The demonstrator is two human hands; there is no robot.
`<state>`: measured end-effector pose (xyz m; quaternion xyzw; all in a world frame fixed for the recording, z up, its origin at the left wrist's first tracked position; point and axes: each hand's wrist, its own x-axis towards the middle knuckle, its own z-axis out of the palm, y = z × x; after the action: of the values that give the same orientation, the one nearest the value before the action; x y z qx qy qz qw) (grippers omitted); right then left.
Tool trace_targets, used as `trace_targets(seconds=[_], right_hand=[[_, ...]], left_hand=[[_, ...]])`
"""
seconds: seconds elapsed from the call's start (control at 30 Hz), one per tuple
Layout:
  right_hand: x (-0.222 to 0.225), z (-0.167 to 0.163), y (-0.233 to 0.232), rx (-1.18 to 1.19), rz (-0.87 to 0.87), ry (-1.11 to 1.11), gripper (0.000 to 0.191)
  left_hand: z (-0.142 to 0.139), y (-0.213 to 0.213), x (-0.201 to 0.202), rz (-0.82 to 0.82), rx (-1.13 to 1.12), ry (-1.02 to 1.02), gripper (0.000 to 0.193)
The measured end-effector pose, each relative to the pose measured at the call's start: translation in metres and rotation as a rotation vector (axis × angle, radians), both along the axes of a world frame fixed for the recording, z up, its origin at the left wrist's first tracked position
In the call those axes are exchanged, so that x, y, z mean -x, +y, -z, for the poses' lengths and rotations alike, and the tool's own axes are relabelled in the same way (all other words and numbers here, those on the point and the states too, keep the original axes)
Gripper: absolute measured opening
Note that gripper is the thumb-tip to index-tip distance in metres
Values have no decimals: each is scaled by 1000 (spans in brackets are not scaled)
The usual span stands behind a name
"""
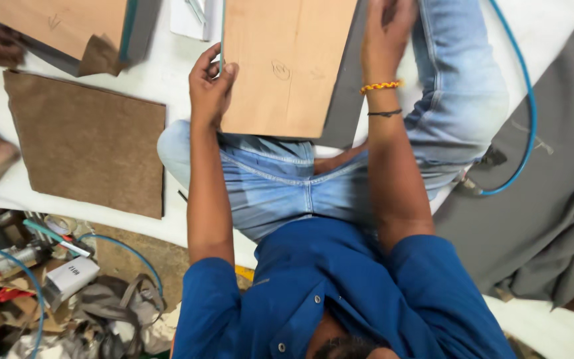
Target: The person sits on the workshop floor and covers wooden boards with brown fabric. They fold the fabric over the board edges, press it in place, and use a pneumatic staple gun to fasten the fabric to the back of each board, working on one board at a time and setting finished boards aside.
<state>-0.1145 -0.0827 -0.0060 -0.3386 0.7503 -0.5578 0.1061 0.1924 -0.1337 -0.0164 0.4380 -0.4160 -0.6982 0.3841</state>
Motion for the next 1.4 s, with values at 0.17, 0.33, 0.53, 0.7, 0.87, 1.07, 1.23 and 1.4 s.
trace_targets(seconds=[0.17,0.33,0.53,0.7,0.87,1.07,1.23,1.4], right_hand=[[-13,37,31,-540,-67,-1079,42],[-6,27,30,-626,-165,-932,42],[-9,26,34,-619,-106,-907,41],[-5,31,35,-636,-91,-810,43],[-3,32,33,-621,-97,-743,47],[-6,31,33,-634,-95,-692,45],[-2,28,34,-593,-202,-288,38],[9,35,38,-628,-73,-133,28]], left_hand=[[42,4,23,-126,-223,54,41],[42,8,39,-26,-105,-263,33],[34,8,47,31,-30,-402,32],[33,7,55,113,86,-469,27],[39,6,55,112,273,-709,28],[44,3,56,130,308,-803,28],[44,7,57,113,346,-887,35],[44,5,51,48,339,-966,38]])
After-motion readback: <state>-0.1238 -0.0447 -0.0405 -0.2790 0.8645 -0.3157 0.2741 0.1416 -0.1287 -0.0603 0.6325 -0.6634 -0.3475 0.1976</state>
